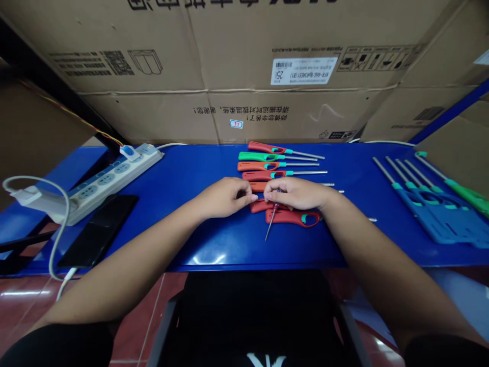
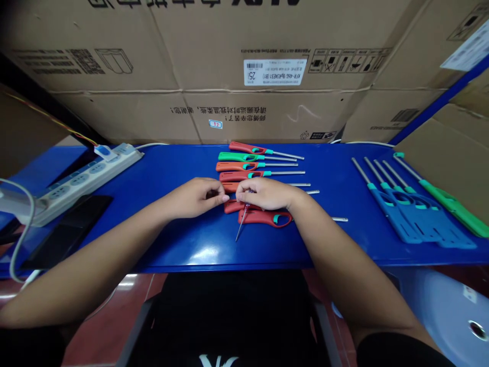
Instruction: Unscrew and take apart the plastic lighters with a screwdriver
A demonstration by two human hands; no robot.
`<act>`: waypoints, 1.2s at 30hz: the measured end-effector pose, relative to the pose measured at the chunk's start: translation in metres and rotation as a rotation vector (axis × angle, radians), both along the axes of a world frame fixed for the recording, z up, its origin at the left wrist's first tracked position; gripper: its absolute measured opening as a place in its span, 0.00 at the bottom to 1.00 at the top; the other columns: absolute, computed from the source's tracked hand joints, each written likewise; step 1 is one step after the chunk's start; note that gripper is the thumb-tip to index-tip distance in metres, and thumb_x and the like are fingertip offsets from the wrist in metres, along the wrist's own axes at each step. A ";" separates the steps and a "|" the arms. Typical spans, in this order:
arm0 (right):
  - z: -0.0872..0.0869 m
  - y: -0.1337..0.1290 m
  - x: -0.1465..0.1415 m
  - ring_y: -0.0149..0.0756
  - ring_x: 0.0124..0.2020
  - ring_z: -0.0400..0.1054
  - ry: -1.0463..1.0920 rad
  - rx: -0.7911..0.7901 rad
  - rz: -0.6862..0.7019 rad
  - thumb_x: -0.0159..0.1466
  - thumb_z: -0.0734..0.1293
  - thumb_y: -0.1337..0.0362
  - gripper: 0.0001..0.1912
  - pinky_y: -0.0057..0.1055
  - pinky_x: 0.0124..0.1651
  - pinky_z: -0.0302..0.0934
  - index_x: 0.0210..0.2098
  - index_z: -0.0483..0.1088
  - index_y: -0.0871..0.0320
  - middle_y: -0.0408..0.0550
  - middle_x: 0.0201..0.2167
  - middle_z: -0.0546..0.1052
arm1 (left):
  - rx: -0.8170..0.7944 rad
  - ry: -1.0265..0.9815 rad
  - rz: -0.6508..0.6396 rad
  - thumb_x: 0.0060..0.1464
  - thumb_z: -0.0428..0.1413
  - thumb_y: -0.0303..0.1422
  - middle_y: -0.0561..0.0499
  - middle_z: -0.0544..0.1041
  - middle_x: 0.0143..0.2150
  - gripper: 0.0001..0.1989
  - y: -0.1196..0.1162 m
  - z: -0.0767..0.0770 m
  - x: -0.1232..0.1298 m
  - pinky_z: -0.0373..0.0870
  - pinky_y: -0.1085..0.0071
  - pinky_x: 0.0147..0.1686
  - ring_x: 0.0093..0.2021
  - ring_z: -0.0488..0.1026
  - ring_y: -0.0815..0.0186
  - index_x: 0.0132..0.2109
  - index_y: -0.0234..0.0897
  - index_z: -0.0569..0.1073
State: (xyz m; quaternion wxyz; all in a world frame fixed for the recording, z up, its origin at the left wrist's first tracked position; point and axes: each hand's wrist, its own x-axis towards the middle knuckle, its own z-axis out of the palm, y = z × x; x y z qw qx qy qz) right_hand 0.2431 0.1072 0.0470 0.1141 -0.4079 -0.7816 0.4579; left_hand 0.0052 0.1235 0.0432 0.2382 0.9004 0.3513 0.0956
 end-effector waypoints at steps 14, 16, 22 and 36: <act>-0.003 0.001 0.001 0.29 0.27 0.61 -0.050 0.058 0.024 0.68 0.61 0.54 0.14 0.29 0.35 0.55 0.39 0.71 0.58 0.42 0.30 0.73 | 0.074 0.159 -0.123 0.64 0.49 0.30 0.48 0.79 0.41 0.07 -0.008 -0.005 0.006 0.68 0.66 0.41 0.40 0.74 0.62 0.42 0.36 0.72; -0.004 0.001 0.001 0.29 0.28 0.62 -0.051 0.054 0.015 0.68 0.61 0.54 0.14 0.29 0.36 0.55 0.39 0.71 0.58 0.42 0.30 0.73 | 0.076 0.217 -0.082 0.64 0.48 0.30 0.47 0.78 0.42 0.07 -0.010 -0.005 0.008 0.69 0.66 0.40 0.41 0.75 0.60 0.43 0.36 0.71; 0.001 0.000 -0.002 0.31 0.31 0.63 -0.039 0.050 0.028 0.67 0.61 0.56 0.13 0.29 0.37 0.57 0.38 0.71 0.59 0.44 0.32 0.74 | 0.141 0.306 0.007 0.63 0.47 0.30 0.44 0.78 0.45 0.08 -0.019 -0.005 0.017 0.70 0.64 0.40 0.42 0.76 0.58 0.44 0.36 0.69; 0.003 -0.002 -0.003 0.29 0.24 0.58 -0.058 0.013 0.010 0.69 0.60 0.55 0.13 0.30 0.33 0.54 0.37 0.69 0.58 0.40 0.25 0.68 | 0.410 0.668 -0.031 0.66 0.41 0.27 0.35 0.76 0.46 0.15 -0.039 0.006 0.029 0.72 0.60 0.37 0.45 0.76 0.49 0.52 0.29 0.69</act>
